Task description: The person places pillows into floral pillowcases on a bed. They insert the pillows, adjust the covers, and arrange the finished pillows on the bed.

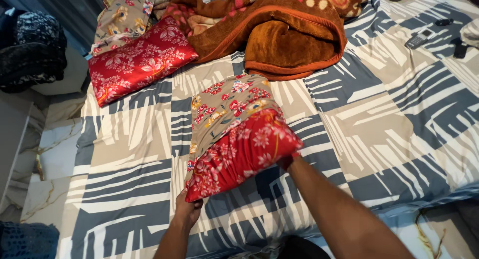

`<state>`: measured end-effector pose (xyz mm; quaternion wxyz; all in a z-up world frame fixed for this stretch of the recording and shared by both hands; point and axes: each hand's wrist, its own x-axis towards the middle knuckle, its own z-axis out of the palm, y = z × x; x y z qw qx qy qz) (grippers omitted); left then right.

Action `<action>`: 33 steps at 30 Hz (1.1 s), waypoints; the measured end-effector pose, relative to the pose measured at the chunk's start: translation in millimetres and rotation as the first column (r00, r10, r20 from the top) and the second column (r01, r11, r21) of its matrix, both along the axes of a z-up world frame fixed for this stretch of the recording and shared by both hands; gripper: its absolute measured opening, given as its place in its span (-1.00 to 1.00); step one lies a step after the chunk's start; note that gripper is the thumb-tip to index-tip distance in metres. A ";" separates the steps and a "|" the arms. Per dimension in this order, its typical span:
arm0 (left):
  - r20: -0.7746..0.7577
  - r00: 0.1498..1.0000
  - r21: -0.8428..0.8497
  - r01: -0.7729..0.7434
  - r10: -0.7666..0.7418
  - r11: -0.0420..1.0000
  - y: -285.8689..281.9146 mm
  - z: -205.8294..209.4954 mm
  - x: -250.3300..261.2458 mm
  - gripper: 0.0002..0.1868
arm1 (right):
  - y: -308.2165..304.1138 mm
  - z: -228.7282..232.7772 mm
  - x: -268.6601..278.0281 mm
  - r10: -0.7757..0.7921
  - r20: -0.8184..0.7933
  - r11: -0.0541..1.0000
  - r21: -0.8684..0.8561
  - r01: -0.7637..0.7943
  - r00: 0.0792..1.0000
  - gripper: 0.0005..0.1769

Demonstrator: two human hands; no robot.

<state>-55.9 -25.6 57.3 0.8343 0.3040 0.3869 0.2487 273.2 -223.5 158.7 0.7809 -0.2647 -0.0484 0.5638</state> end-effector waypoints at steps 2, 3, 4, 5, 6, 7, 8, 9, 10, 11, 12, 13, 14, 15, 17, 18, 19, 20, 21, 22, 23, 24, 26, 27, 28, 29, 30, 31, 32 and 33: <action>-0.025 0.997 -0.024 -0.070 0.070 0.997 -1.5 -2.8 1.0 -0.73 | 5.5 5.6 1.8 -0.009 0.001 1.000 0.001 0.009 1.000 -0.49; -0.037 0.994 -0.034 -0.108 0.107 0.994 -5.2 -0.8 -0.8 -0.73 | 8.9 10.6 3.5 -0.004 0.000 1.000 0.003 0.004 1.000 -0.49; -0.039 0.989 -0.049 -0.143 0.141 0.989 -7.5 1.1 4.7 -0.73 | 11.6 15.6 5.1 0.002 0.002 1.000 0.009 -0.002 1.000 -0.50; -0.029 0.988 -0.043 -0.152 0.151 0.987 -5.5 5.0 10.5 -0.74 | 13.5 20.5 7.0 0.005 0.011 1.000 0.012 -0.005 1.000 -0.50; -0.029 0.985 -0.042 -0.172 0.171 0.984 -7.6 8.3 7.8 -0.74 | 14.5 23.2 5.3 0.016 0.008 1.000 0.015 -0.016 1.000 -0.50; -0.028 0.981 -0.041 -0.192 0.191 0.981 -8.3 11.3 6.1 -0.74 | 14.3 24.9 3.7 0.023 0.014 1.000 0.012 -0.023 1.000 -0.50; -0.024 0.981 -0.024 -0.195 0.194 0.981 -5.5 13.8 6.0 -0.76 | 16.4 25.7 1.8 0.029 0.012 1.000 0.013 -0.029 1.000 -0.50; -0.021 0.980 -0.007 -0.198 0.198 0.980 -0.3 15.8 7.3 -0.77 | 17.1 26.0 0.4 0.033 0.013 0.999 0.009 -0.033 0.999 -0.51; -0.016 0.978 0.007 -0.206 0.206 0.979 1.2 15.6 7.5 -0.78 | 16.6 26.3 -0.4 0.038 0.017 0.999 0.003 -0.039 0.999 -0.51; -0.013 0.978 0.008 -0.210 0.210 0.978 2.3 14.3 6.4 -0.77 | 15.9 26.8 -0.9 0.043 0.021 0.999 -0.006 -0.043 0.999 -0.51; -0.008 0.976 0.014 -0.216 0.216 0.976 7.5 13.9 6.9 -0.76 | 18.4 28.6 -0.6 0.052 0.026 0.999 -0.013 -0.052 0.998 -0.51; -0.004 0.975 0.019 -0.222 0.222 0.975 12.4 12.6 8.0 -0.75 | 19.8 29.9 -0.9 0.057 0.030 0.998 -0.020 -0.057 0.998 -0.51; 0.014 0.976 0.014 -0.218 0.217 0.976 15.6 10.3 7.1 -0.78 | 21.9 29.9 -2.8 0.067 0.032 0.997 -0.025 -0.066 0.997 -0.52; 0.031 0.977 0.010 -0.213 0.212 0.977 17.4 7.8 7.8 -0.80 | 23.9 30.4 -2.2 0.077 0.040 0.997 -0.033 -0.076 0.996 -0.52; 0.003 0.977 0.018 -0.214 0.214 0.977 16.3 6.4 8.7 -0.80 | 21.8 28.2 0.0 0.082 0.042 0.996 -0.049 -0.080 0.996 -0.52; -0.039 0.973 0.033 -0.227 0.228 0.973 14.0 8.3 9.0 -0.76 | 21.2 27.5 4.9 0.087 0.051 0.995 -0.057 -0.084 0.995 -0.53; -0.080 0.967 0.049 -0.238 0.242 0.970 12.5 11.9 11.9 -0.72 | 22.0 25.7 10.6 0.087 0.061 0.994 -0.070 -0.083 0.994 -0.53; -0.113 0.963 0.126 -0.231 0.246 0.965 13.2 17.2 15.2 -0.76 | 21.4 21.4 17.1 0.090 0.075 0.993 -0.084 -0.084 0.993 -0.53; -0.146 0.957 0.203 -0.221 0.253 0.954 15.7 25.1 16.8 -0.79 | 22.4 16.1 26.7 0.092 0.089 0.991 -0.106 -0.083 0.992 -0.53; -0.179 0.949 0.274 -0.204 0.258 0.940 15.7 34.2 20.1 -0.81 | 21.1 8.9 38.8 0.089 0.109 0.989 -0.129 -0.074 0.990 -0.53; -0.135 0.957 0.312 -0.204 0.256 0.928 17.7 46.8 23.6 -0.88 | 18.7 0.9 53.8 0.078 0.132 0.986 -0.159 -0.057 0.988 -0.54; -0.086 0.964 0.349 -0.209 0.253 0.914 22.2 63.1 29.2 -0.90 | 15.0 -7.2 69.7 0.043 0.166 0.979 -0.202 -0.009 0.985 -0.54; -0.063 0.958 0.386 -0.234 0.279 0.892 33.2 103.3 49.0 -0.88 | 15.5 -12.1 105.9 -0.042 0.262 0.966 -0.236 0.107 0.964 -0.54; -0.089 0.947 0.386 -0.254 0.310 0.887 40.6 126.3 61.2 -0.88 | 21.3 -4.7 125.1 -0.105 0.320 0.959 -0.219 0.181 0.942 -0.55; -0.126 0.930 0.384 -0.274 0.345 0.882 45.2 147.1 67.3 -0.86 | 26.8 0.3 128.0 -0.195 0.338 0.956 -0.143 0.255 0.921 -0.60; -0.080 0.947 0.406 -0.255 0.312 0.878 58.5 172.9 73.0 -0.87 | 28.9 17.2 138.5 -0.049 0.607 0.920 -0.282 0.273 0.793 -0.63; -0.044 0.961 0.423 -0.230 0.273 0.877 67.5 196.3 78.4 -0.79 | 24.3 36.4 142.1 -0.003 0.695 0.887 -0.331 0.323 0.719 -0.64; -0.046 0.957 0.454 -0.235 0.286 0.860 74.9 218.7 81.2 -0.74 | 21.4 61.2 143.8 0.034 0.753 0.855 -0.362 0.371 0.657 -0.66; -0.042 0.955 0.485 -0.237 0.294 0.841 80.3 239.3 81.9 -0.69 | 13.8 89.5 146.2 0.059 0.770 0.831 -0.390 0.396 0.635 -0.67; -0.024 0.959 0.467 -0.238 0.281 0.852 78.1 252.9 83.7 -0.74 | 7.0 115.8 143.4 0.081 0.769 0.810 -0.421 0.407 0.634 -0.68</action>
